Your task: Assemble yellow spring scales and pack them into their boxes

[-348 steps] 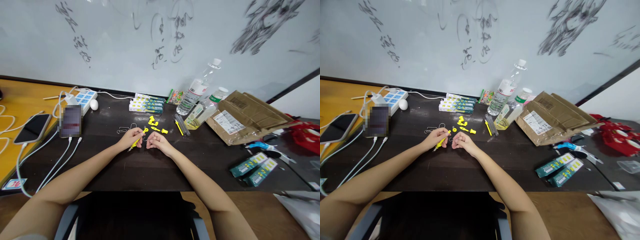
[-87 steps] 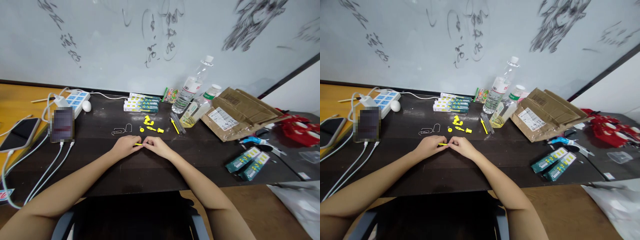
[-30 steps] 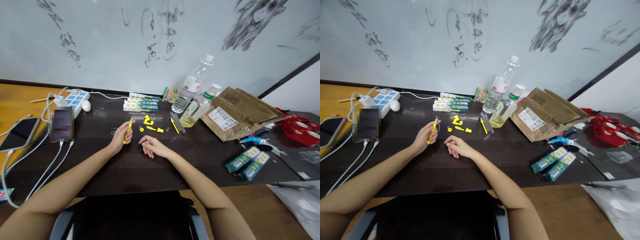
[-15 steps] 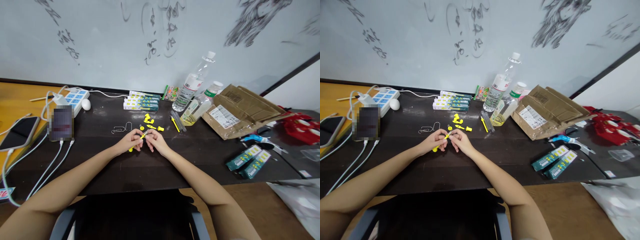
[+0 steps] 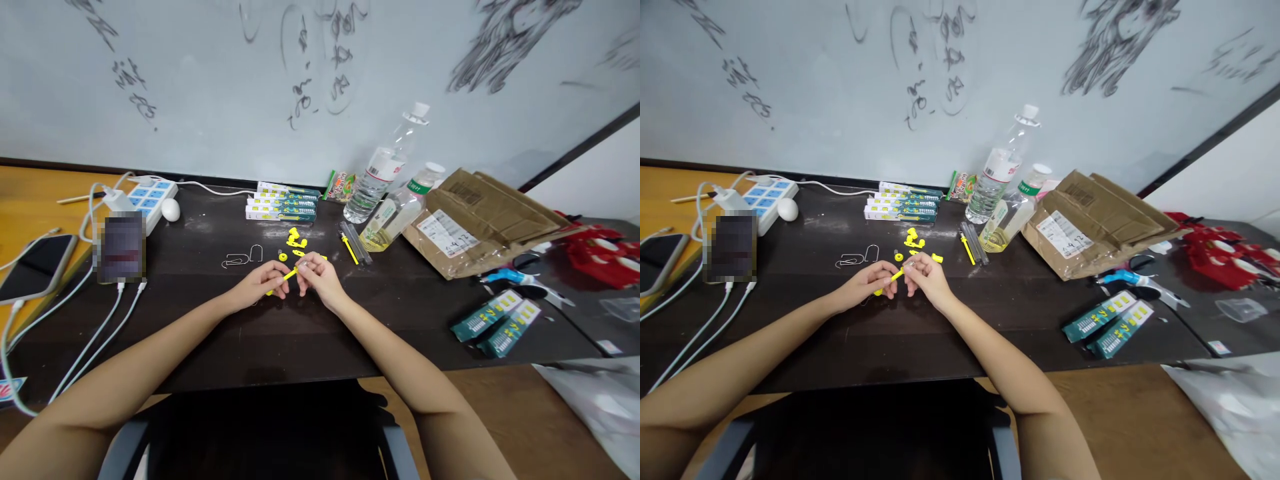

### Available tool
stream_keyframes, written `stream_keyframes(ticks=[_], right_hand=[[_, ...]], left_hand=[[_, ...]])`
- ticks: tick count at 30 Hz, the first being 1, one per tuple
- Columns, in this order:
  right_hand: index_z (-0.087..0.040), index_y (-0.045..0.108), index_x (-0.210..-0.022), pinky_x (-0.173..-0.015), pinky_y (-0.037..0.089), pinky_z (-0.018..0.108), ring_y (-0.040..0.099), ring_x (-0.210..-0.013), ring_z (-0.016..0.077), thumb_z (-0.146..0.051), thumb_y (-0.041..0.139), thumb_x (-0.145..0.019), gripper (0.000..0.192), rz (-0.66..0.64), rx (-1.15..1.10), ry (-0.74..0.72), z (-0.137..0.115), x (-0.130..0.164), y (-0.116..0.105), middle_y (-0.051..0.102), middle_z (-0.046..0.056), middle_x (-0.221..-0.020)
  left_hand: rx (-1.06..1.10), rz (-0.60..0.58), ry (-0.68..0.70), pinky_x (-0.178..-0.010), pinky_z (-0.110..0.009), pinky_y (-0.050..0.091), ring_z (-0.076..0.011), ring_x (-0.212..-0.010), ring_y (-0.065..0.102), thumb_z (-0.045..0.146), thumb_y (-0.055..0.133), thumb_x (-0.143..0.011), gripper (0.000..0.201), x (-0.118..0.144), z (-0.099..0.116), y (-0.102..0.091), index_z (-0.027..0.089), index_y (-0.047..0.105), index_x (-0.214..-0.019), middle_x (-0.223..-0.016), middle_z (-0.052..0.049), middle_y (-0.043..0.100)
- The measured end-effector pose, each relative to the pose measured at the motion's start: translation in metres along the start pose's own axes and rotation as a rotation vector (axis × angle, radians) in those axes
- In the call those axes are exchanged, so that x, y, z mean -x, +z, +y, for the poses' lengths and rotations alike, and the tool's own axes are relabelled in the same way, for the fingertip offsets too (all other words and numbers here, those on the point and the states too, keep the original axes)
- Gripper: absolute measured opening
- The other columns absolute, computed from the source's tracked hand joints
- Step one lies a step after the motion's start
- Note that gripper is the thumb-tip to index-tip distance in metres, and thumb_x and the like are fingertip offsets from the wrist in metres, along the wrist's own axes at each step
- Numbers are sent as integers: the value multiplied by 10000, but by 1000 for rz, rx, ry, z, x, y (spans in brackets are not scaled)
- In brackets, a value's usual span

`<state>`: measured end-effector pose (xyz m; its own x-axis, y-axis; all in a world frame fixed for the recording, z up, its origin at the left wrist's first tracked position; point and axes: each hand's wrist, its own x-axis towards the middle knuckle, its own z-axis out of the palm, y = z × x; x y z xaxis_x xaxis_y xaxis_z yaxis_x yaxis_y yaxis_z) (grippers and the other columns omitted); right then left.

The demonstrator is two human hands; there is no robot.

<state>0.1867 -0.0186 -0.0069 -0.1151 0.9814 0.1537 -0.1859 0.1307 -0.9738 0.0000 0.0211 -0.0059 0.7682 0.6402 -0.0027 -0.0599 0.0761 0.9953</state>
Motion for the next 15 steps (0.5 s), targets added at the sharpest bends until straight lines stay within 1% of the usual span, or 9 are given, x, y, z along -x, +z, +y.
stream_keyframes(ticks=[2,6,10,13,15], right_hand=[[-195,464,-820,-370,474,179,504,-369,59,-448,661,-765,325,18,-5,6,0,0,0,572,-82,-542],[-212,410,-801,-375,467,178,500,-369,60,-470,663,-755,364,24,-14,34,-1,1,2,575,-90,-534],[-217,387,-787,-361,443,169,490,-353,61,-493,659,-746,390,39,3,42,-1,1,3,560,-102,-506],[-216,376,-768,-346,417,156,481,-341,57,-496,658,-741,398,41,24,41,0,1,3,537,-109,-483],[-214,384,-781,-342,414,157,478,-340,57,-490,648,-751,383,39,23,48,2,1,3,545,-105,-492]], left_hand=[[48,-14,-55,-585,-231,487,-105,-641,607,371,592,-849,320,2,1,1,152,489,-1059,-775,-12,616],[134,-87,-124,-431,-172,405,-82,-537,542,410,562,-860,308,5,5,6,170,473,-1030,-726,5,581],[128,-140,-155,-406,-152,396,-84,-549,545,439,556,-856,299,6,5,10,171,481,-964,-732,0,570],[85,-148,-154,-404,-153,396,-89,-565,551,467,551,-850,331,4,1,10,151,510,-940,-742,-12,560],[72,-142,-133,-390,-147,367,-84,-557,540,476,553,-845,348,3,-2,9,141,523,-937,-743,-14,551]])
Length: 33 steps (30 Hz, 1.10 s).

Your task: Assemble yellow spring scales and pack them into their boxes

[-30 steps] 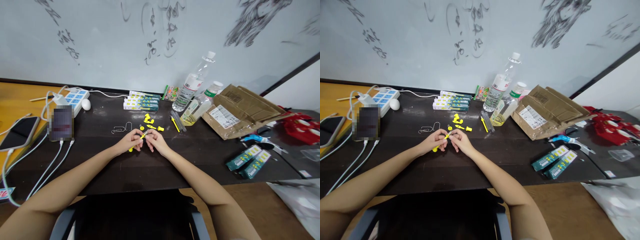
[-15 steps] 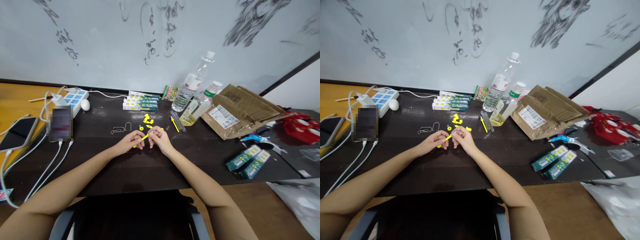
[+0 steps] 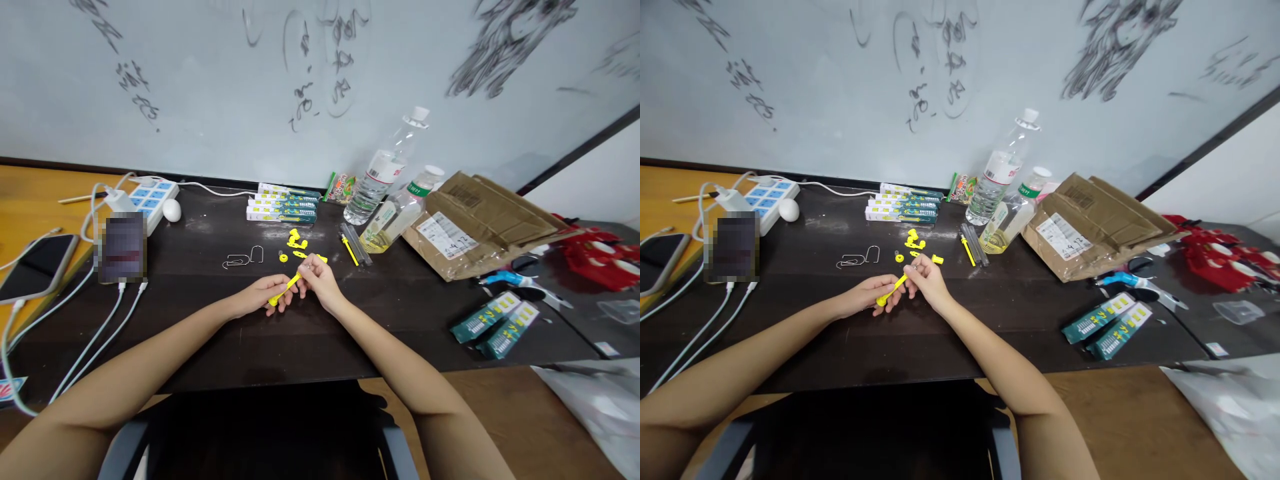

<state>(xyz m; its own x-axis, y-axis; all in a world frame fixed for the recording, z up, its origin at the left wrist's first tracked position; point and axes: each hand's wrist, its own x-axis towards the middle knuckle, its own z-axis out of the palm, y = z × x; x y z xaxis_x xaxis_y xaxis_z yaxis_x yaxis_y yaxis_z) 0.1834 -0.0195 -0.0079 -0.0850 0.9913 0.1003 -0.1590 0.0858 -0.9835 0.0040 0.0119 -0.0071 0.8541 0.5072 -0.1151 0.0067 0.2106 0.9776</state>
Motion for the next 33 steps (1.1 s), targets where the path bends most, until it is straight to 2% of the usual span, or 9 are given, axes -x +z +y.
stream_keyframes(ticks=[3,8,12,25,33], right_hand=[[-213,405,-831,-353,442,172,488,-361,64,-475,628,-775,348,3,-37,11,0,0,0,565,-96,-521],[-214,404,-815,-359,458,189,484,-370,70,-491,633,-766,362,29,-59,16,-1,-2,-1,542,-97,-515],[-208,427,-790,-356,436,174,470,-358,62,-495,645,-756,362,82,-35,-5,-1,-3,-1,529,-99,-492],[-199,468,-759,-369,440,176,445,-367,55,-457,669,-751,327,157,-34,-69,-1,-6,-10,508,-95,-482],[-185,525,-813,-384,451,184,477,-369,56,-470,696,-708,349,19,23,0,4,-6,-7,542,-87,-514]], left_hand=[[5,2,46,-355,-134,271,-53,-477,454,483,535,-854,358,-1,-2,-2,141,516,-961,-690,10,519],[-15,20,36,-355,-132,163,-24,-400,314,454,489,-886,311,0,-2,-4,153,501,-962,-593,63,415],[-50,26,67,-356,-129,172,-26,-391,296,460,482,-889,307,-1,-5,-6,160,493,-955,-558,84,358],[-80,55,104,-375,-149,181,-31,-398,285,454,489,-886,300,-3,-8,-7,159,494,-938,-545,89,337],[-97,51,116,-381,-156,189,-31,-395,278,490,489,-881,336,-3,-8,-7,157,495,-931,-542,90,334]])
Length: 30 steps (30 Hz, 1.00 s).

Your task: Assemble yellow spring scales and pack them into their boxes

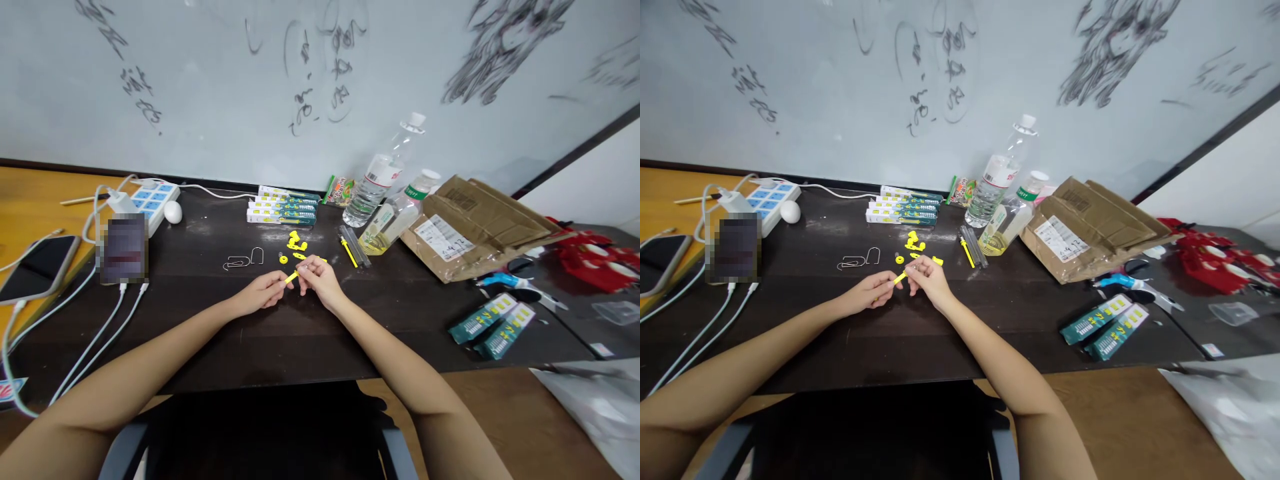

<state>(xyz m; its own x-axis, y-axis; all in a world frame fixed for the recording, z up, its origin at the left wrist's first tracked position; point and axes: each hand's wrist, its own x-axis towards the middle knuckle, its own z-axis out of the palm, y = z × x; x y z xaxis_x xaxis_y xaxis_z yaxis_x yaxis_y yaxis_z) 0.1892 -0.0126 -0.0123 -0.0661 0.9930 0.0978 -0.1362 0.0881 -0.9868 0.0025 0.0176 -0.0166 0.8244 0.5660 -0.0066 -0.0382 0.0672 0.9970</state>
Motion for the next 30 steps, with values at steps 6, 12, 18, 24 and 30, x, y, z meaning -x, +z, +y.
stream_keyframes(ticks=[6,12,18,24,30], right_hand=[[-185,501,-740,-396,428,188,446,-376,56,-451,701,-716,333,95,1,-49,-5,0,-3,516,-83,-489],[-186,505,-726,-378,386,183,419,-350,52,-462,684,-730,329,65,66,-68,-2,3,3,487,-91,-458],[-178,505,-745,-332,308,167,422,-336,50,-473,668,-742,337,-67,119,-45,10,7,15,555,-63,-490],[-182,493,-713,-321,299,160,399,-318,39,-455,704,-707,346,-22,110,-35,10,6,13,512,-88,-469],[-175,505,-686,-332,350,171,409,-327,40,-442,756,-640,369,17,48,-3,1,3,7,527,-82,-489]], left_hand=[[13,-18,5,-393,-160,191,-33,-408,239,478,490,-882,318,-1,1,-1,161,484,-891,-537,98,277],[-198,28,30,-458,-188,320,-58,-434,377,435,419,-923,287,3,1,-2,161,500,-954,-536,75,411],[-277,106,124,-665,-267,454,-116,-649,583,406,466,-909,318,5,6,7,179,404,-1121,-777,-10,613],[-285,190,78,-499,-190,312,-68,-499,381,408,433,-914,251,5,0,12,193,421,-1043,-616,73,439],[-315,250,88,-499,-190,273,-70,-508,333,410,436,-904,225,4,0,12,186,435,-917,-580,81,368]])
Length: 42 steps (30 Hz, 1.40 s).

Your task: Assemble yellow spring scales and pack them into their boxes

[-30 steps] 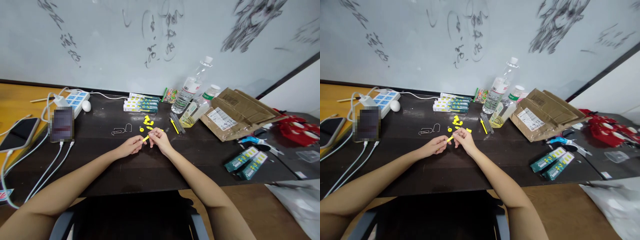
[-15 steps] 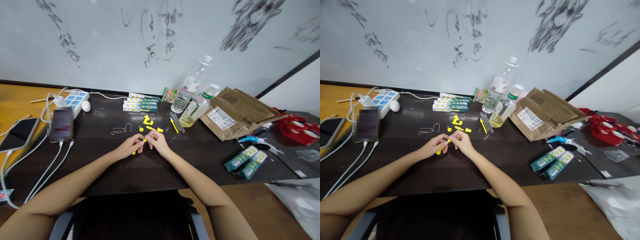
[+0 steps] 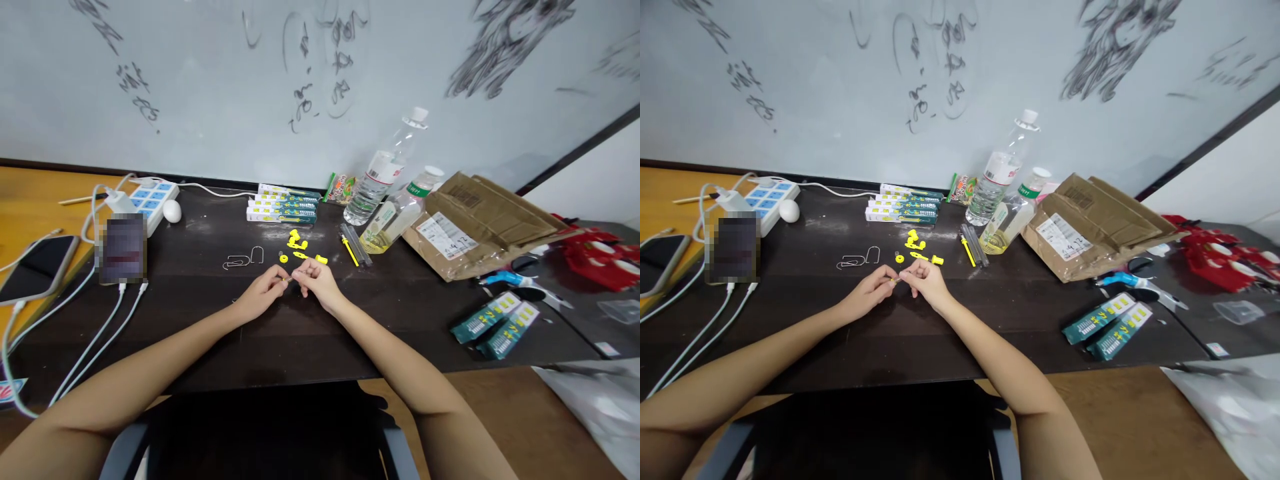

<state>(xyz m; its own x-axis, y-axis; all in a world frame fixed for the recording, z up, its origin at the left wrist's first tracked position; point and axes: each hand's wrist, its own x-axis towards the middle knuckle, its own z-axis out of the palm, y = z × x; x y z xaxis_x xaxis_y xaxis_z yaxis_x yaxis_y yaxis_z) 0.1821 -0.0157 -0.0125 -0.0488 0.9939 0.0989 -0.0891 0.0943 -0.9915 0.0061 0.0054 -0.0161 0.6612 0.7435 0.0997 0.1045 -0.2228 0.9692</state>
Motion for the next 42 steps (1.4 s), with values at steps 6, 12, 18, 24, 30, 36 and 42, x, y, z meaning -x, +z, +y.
stream_keyframes(ticks=[6,12,18,24,30,36,42], right_hand=[[-188,470,-667,-369,344,180,438,-359,61,-474,730,-664,387,-78,44,13,3,0,0,489,-81,-466],[-192,555,-829,-523,439,252,531,-596,136,-456,505,-859,270,271,456,-225,-5,-11,-33,561,12,-702],[-220,618,-1137,-926,364,428,418,-1143,288,-319,535,-877,291,136,1387,-385,5,-19,-48,524,127,-1206],[-195,658,-920,-847,346,384,448,-990,258,-268,534,-884,148,71,1570,-416,7,-20,-40,588,102,-1024],[-190,562,-811,-754,342,337,478,-863,227,-200,465,-878,118,144,1387,-407,2,-16,-36,594,68,-849],[-200,467,-803,-778,346,323,518,-800,188,-175,420,-850,71,224,1034,-401,-7,-2,-20,575,30,-818],[-197,499,-964,-582,340,236,426,-565,114,-151,411,-828,169,-2,678,-306,-9,9,-7,468,-41,-673]], left_hand=[[-40,20,-17,-503,-191,270,-67,-502,341,444,464,-887,267,1,4,1,184,433,-832,-570,78,387],[-29,50,-37,-494,-191,264,-68,-487,320,443,465,-882,261,0,7,-1,185,449,-846,-552,83,348],[-66,45,-5,-489,-199,264,-78,-501,319,436,446,-896,305,1,8,-3,178,555,-1015,-554,72,335],[37,14,1,-463,-193,245,-69,-467,290,438,448,-898,286,1,6,-1,177,525,-986,-530,85,302],[53,0,-18,-441,-181,243,-65,-446,298,451,415,-913,293,1,9,0,177,508,-962,-512,88,315],[71,10,-54,-409,-172,222,-49,-410,252,449,404,-917,287,1,11,-2,181,496,-961,-527,91,330],[127,-6,-40,-405,-166,228,-48,-403,246,450,404,-916,289,-2,6,-3,180,492,-968,-520,97,327]])
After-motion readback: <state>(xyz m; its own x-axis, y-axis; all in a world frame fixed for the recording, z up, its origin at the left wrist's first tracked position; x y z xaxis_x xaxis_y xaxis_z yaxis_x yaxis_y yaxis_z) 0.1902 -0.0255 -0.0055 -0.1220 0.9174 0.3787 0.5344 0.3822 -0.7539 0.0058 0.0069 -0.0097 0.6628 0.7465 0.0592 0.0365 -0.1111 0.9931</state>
